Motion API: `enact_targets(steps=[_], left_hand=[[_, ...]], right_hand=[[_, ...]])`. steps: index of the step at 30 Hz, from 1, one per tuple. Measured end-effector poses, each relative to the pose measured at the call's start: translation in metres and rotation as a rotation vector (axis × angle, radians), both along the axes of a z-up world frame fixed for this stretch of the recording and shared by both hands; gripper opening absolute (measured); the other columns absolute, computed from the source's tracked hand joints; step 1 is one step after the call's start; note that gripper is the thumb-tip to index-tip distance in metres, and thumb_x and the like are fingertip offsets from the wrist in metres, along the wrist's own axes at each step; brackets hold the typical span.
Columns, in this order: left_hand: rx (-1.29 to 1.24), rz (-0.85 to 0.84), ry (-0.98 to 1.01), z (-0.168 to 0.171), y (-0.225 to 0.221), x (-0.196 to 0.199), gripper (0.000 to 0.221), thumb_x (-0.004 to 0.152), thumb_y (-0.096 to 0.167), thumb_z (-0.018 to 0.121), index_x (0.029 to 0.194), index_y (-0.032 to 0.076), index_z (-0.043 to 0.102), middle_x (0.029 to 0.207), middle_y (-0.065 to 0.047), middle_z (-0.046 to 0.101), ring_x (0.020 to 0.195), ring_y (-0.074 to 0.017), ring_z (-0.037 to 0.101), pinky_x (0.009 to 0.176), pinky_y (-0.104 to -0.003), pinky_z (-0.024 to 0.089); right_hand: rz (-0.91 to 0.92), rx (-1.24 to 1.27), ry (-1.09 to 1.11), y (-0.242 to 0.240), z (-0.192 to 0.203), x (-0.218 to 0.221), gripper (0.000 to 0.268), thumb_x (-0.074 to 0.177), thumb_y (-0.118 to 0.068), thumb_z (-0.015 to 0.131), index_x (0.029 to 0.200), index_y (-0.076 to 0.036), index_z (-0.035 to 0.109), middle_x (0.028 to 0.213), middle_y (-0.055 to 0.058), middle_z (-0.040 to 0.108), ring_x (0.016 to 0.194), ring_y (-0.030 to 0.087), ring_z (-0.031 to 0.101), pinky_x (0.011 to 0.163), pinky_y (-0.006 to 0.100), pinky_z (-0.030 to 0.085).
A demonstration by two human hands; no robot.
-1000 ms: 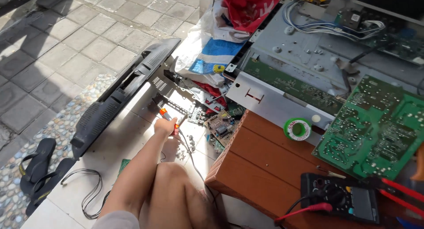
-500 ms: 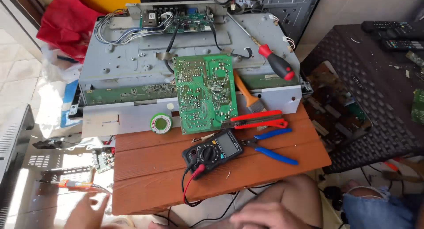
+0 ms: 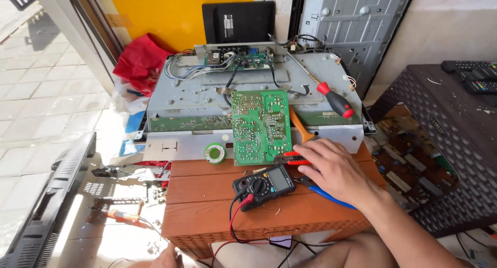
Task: Repairing a television circuit board by testing components with a multimeter and soldering joints.
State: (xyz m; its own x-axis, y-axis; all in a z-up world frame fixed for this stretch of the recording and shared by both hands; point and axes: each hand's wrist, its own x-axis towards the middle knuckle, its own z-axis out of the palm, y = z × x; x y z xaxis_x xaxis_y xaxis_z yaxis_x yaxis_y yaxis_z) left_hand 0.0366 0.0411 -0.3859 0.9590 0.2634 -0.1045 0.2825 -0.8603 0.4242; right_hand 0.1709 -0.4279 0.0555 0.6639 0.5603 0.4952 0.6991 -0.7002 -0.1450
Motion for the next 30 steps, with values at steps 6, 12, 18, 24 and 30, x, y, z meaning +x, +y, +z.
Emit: enact_targets(steps=[6,12,18,24,30], left_hand=[[0.251,0.305,0.197,0.266,-0.03,0.006,0.032,0.099,0.04,0.05,0.13,0.034,0.055,0.117,0.008,0.075,0.103,-0.0183,0.077,0.085,-0.036,0.062],[-0.049,0.079,-0.751,0.438,-0.11,0.055,0.022,0.088,0.008,0.07,0.11,0.009,0.068,0.105,-0.006,0.078,0.084,-0.0187,0.08,0.061,-0.031,0.064],[-0.042,-0.302,-0.959,0.468,-0.199,0.167,0.021,0.087,0.013,0.065,0.107,0.006,0.067,0.099,-0.011,0.07,0.083,-0.0301,0.067,0.066,-0.04,0.055],[0.017,-0.231,-1.131,0.442,-0.228,0.254,0.019,0.087,0.018,0.066,0.098,0.003,0.065,0.098,-0.016,0.066,0.093,-0.0352,0.061,0.09,-0.046,0.047],[0.038,-0.258,-1.075,0.428,-0.21,0.249,0.044,0.09,0.031,0.067,0.122,0.002,0.062,0.123,-0.016,0.065,0.117,-0.0373,0.058,0.111,-0.054,0.038]], right_hand=[[-0.044,-0.024,-0.03,-0.009,0.007,0.022,0.033,0.086,-0.019,0.069,0.118,-0.016,0.071,0.105,-0.001,0.069,0.085,0.025,0.069,0.074,0.039,0.054],[-0.184,-0.035,0.088,-0.004,-0.007,0.03,0.021,0.088,-0.016,0.065,0.108,-0.018,0.07,0.111,-0.01,0.068,0.067,0.021,0.071,0.065,0.042,0.055],[-0.147,-0.116,0.096,-0.004,-0.028,0.04,0.026,0.083,-0.033,0.07,0.104,-0.019,0.074,0.095,-0.006,0.076,0.082,0.019,0.073,0.082,0.037,0.055],[-0.125,-0.17,0.156,-0.02,-0.053,0.053,0.036,0.078,-0.046,0.074,0.107,-0.024,0.073,0.104,-0.007,0.074,0.092,0.016,0.072,0.087,0.035,0.053],[-0.305,-0.087,0.174,-0.013,-0.013,0.039,0.038,0.078,-0.033,0.077,0.114,-0.024,0.072,0.103,-0.011,0.071,0.051,0.014,0.068,0.056,0.036,0.056]])
